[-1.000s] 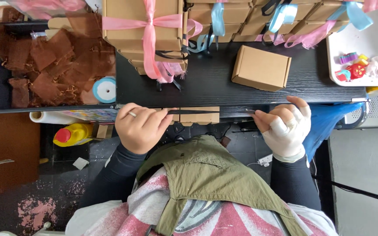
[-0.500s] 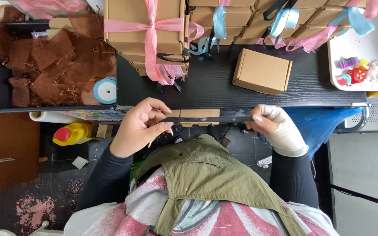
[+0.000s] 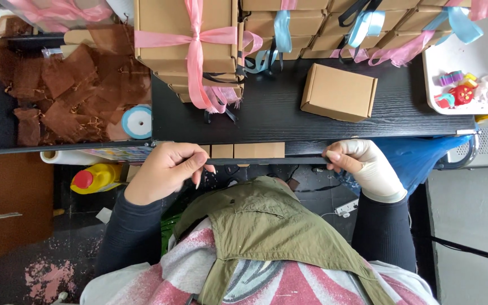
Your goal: Assemble small gift boxes, fill them with decorative paper shred, add soap or candle items, and tie them with ribbon.
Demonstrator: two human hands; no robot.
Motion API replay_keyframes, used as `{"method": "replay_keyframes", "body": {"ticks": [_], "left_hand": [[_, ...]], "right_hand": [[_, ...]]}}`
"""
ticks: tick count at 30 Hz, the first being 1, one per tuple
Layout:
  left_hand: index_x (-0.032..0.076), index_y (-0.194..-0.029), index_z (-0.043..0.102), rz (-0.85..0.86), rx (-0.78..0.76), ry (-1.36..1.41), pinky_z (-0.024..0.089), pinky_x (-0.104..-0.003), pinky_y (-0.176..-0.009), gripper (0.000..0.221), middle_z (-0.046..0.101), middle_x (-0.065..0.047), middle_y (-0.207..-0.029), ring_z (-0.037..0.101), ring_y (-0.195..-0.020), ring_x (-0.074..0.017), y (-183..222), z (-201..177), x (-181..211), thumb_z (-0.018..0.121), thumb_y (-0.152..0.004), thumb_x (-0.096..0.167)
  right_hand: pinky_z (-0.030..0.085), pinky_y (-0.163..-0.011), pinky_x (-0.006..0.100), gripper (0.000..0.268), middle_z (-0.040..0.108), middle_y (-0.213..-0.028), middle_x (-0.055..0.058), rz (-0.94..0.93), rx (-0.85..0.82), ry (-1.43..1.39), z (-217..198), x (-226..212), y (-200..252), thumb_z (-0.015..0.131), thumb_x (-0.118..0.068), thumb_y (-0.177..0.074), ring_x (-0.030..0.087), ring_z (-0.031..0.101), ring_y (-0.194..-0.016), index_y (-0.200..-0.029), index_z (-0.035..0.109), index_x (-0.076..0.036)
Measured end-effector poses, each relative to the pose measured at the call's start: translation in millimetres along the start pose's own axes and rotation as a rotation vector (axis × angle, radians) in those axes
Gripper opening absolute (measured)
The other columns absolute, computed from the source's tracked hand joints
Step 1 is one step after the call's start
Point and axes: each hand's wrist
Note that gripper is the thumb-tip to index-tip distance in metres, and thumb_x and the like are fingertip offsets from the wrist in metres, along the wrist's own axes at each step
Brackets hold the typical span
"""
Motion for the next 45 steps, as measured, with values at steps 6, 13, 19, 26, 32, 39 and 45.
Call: {"method": "replay_keyframes", "body": {"ticks": [6,13,19,26,32,39,45], "left_hand": [[0.0,-0.098,0.074,0.299,-0.069,-0.28,0.051,-0.022,-0.066,0.02,0.07,-0.007,-0.087,0.062,-0.072,-0.007,-8,11,12,0.06,-0.104,0.013],[0.01,-0.128,0.06,0.001,-0.364,0.257,0.05,-0.02,-0.06,0.027,0.076,-0.006,-0.095,0.059,-0.061,-0.0061,-19,24,13,0.044,-0.106,0.007],[-0.003,-0.122,0.069,0.199,-0.471,0.219,0.051,-0.024,-0.062,0.031,0.063,-0.007,-0.108,0.067,-0.063,-0.0121,-26,42,31,0.046,-0.102,-0.008],[0.0,-0.118,0.072,0.27,-0.306,0.018,0.054,-0.026,-0.079,0.023,0.072,-0.008,-0.106,0.07,-0.093,-0.0134,-42,65,37,0.058,-0.102,0.008],[0.001,-0.113,0.078,0.335,-0.176,-0.182,0.055,-0.03,-0.089,0.021,0.081,-0.008,-0.097,0.07,-0.102,-0.0167,-62,88,22,0.067,-0.099,0.012],[-0.004,-0.138,0.061,0.191,-0.099,0.121,0.056,-0.023,-0.079,0.045,0.074,-0.009,-0.113,0.068,-0.088,-0.0107,-99,133,-18,0.064,-0.1,0.021],[-0.006,-0.136,0.055,0.251,0.132,0.262,0.047,-0.02,-0.064,0.078,0.065,-0.003,-0.095,0.056,-0.076,-0.006,-115,165,-21,0.052,-0.1,0.063]], "right_hand": [[0.048,-0.073,0.025,0.026,0.066,-0.08,0.0,0.047,0.091,0.17,-8,-2,-1,0.072,-0.023,-0.099,0.008,0.058,-0.077,-0.084,0.073,-0.001],[0.044,-0.065,0.028,0.024,0.065,-0.074,0.005,0.095,0.22,0.481,-27,-27,3,0.075,-0.023,-0.096,0.012,0.053,-0.069,-0.089,0.077,0.0],[0.05,-0.079,0.031,0.019,0.073,-0.093,0.004,-0.368,0.387,0.643,-41,-36,-8,0.079,-0.022,-0.095,0.016,0.064,-0.083,-0.105,0.078,-0.007],[0.045,-0.11,0.049,0.1,0.047,-0.148,0.024,-0.669,0.241,1.078,-50,-40,-58,0.097,-0.033,-0.064,0.044,0.05,-0.135,-0.147,0.05,-0.004],[0.047,-0.111,0.043,0.091,0.049,-0.143,0.021,-0.516,0.243,0.714,-44,-27,-54,0.092,-0.033,-0.074,0.036,0.055,-0.132,-0.148,0.046,-0.004],[0.046,-0.116,0.043,0.085,0.042,-0.14,0.02,-0.528,0.246,0.463,-6,-33,-28,0.089,-0.029,-0.081,0.033,0.051,-0.134,-0.147,0.042,-0.006],[0.047,-0.11,0.044,0.089,0.037,-0.139,0.021,-0.6,0.382,0.726,33,-32,-18,0.089,-0.038,-0.078,0.038,0.049,-0.129,-0.146,0.042,-0.006]]}}
Point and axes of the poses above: each hand's wrist, its own y-axis away from the middle knuckle, its own z-axis out of the palm, x = y × z
